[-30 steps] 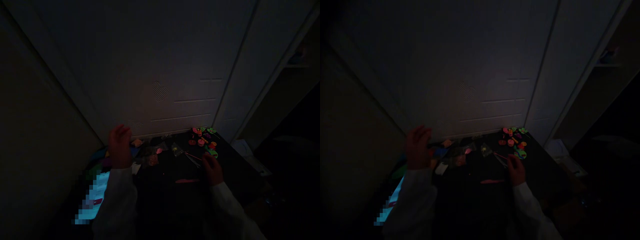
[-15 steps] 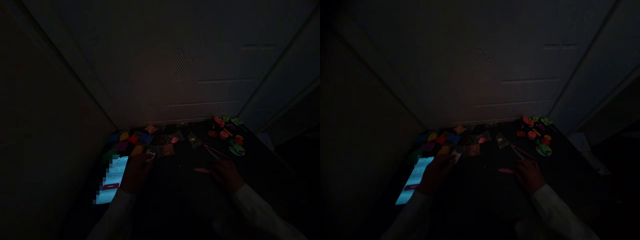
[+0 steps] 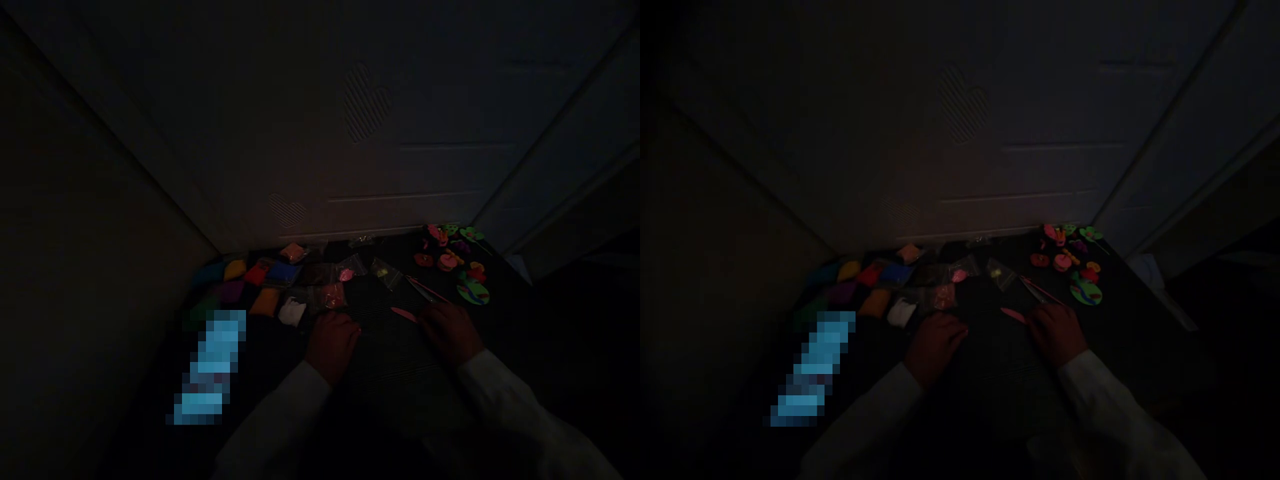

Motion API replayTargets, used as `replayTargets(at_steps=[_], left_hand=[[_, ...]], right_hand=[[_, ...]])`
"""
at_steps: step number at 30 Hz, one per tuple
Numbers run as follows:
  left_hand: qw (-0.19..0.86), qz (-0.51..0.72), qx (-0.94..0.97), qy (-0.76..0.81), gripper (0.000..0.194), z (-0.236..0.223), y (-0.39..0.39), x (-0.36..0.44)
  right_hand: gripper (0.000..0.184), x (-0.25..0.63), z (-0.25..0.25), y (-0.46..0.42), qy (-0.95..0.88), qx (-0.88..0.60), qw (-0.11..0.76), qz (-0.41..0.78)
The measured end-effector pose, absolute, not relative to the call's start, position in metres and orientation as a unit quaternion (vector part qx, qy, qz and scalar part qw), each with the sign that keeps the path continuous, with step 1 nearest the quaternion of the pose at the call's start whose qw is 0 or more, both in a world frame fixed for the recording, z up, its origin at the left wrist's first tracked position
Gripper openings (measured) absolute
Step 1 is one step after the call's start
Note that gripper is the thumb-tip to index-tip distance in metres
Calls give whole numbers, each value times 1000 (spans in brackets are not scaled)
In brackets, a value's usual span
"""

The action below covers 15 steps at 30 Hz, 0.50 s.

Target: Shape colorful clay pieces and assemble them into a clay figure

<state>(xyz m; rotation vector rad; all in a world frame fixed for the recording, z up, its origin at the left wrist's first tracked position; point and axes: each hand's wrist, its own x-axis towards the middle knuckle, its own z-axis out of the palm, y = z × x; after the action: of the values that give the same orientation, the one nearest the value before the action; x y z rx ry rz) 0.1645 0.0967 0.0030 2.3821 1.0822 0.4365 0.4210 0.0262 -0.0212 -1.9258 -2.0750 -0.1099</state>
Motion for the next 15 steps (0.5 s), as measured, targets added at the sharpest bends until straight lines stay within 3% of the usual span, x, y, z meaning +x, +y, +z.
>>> replayTargets(at_steps=[7,15], left_hand=[[348,212,813,415,18,2,99,163],[551,238,679,423,29,17,101,158]], right_hand=[[17,421,-16,26,-724,-666,173,-54],[18,358,34,43,-766,-553,327,-10]])
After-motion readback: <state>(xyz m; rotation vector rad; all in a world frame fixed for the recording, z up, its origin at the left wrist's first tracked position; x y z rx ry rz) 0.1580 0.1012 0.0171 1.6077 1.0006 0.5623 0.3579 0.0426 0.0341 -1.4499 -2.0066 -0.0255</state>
